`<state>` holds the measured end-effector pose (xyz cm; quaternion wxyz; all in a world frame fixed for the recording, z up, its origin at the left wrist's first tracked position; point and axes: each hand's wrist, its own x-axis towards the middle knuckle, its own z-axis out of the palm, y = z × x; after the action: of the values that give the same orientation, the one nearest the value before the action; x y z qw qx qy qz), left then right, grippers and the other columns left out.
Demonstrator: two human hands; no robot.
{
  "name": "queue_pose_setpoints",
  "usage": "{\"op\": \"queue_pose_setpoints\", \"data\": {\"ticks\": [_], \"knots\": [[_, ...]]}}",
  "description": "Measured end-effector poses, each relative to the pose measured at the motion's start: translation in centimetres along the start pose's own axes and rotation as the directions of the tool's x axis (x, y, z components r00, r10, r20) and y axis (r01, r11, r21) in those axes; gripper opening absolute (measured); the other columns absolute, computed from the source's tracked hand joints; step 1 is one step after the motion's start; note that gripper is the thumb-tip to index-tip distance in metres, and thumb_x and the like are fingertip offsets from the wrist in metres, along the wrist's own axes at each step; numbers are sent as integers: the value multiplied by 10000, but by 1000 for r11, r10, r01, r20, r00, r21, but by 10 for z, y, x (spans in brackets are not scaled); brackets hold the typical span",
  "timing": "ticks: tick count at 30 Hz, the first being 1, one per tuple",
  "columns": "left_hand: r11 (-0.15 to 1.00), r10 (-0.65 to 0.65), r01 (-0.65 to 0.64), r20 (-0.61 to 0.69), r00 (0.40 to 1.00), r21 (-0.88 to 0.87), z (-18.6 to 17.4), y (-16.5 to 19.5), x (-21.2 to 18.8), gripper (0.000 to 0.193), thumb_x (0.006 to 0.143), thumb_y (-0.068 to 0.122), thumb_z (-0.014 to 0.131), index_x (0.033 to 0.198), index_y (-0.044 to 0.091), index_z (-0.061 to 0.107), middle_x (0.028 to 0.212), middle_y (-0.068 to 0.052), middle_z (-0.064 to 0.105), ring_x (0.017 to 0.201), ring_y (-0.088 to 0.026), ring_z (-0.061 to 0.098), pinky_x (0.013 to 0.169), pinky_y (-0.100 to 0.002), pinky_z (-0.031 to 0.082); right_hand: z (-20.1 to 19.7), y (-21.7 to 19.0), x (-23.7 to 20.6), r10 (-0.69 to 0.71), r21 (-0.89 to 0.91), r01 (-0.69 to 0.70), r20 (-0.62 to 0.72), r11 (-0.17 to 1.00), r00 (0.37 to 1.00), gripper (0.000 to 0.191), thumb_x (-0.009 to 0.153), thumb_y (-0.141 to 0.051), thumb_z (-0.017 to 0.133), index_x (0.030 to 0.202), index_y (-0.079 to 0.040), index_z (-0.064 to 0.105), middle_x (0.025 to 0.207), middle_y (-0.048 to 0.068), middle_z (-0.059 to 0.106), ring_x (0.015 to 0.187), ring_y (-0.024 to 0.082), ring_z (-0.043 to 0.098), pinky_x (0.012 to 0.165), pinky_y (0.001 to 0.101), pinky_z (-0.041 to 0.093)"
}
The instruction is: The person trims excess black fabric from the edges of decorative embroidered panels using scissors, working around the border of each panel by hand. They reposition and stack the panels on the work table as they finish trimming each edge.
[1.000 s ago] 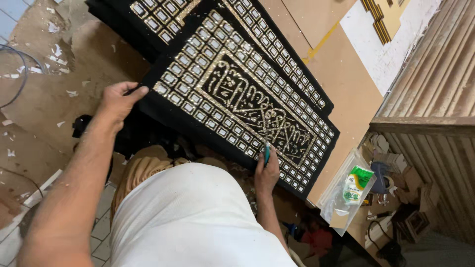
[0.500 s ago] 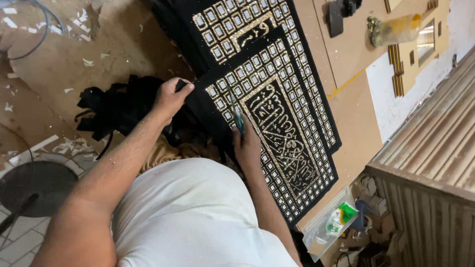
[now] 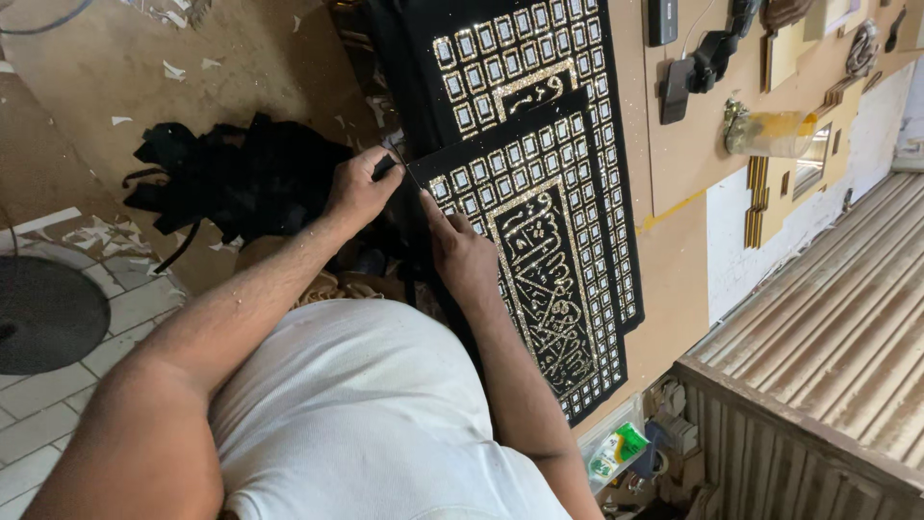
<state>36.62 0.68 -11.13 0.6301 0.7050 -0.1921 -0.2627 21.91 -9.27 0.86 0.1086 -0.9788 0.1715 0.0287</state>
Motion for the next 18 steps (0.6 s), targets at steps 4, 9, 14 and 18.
{"op": "queue_pose_setpoints", "data": {"ticks": [4,9,14,18], "knots": [[999,31,-31,-45,998,11,0,0,0,99,941,127,712,964,38,675,771,-104,698,659,-164,676,611,-323,522,2,-7,13,42,2,-43,42,999,998,578,949,-146,675,1491,-298,546,845,91,684,631,291,693,555,427,557],[999,0,2,-52,999,39,0,1,2,119,921,138,719,978,39,686,769,-112,699,656,-173,675,603,-334,518,2,-14,45,53,-7,-53,97,999,994,521,949,-169,666,1451,-286,590,840,127,698,687,334,708,608,461,564],[1000,1,-1,-43,999,-14,-1,0,4,116,932,146,717,984,44,703,787,-121,718,702,-214,706,632,-348,537,-10,-15,46,47,1,-47,124,999,991,537,944,-169,663,1461,-290,581,857,142,714,722,337,723,643,463,572],[996,89,-88,-59,994,16,-2,-3,3,117,934,138,717,994,38,706,876,-141,741,788,-230,742,680,-349,555,-19,-16,31,16,-1,-16,128,1000,992,552,941,-149,653,1475,-258,568,907,152,723,707,355,715,619,462,573]]}}
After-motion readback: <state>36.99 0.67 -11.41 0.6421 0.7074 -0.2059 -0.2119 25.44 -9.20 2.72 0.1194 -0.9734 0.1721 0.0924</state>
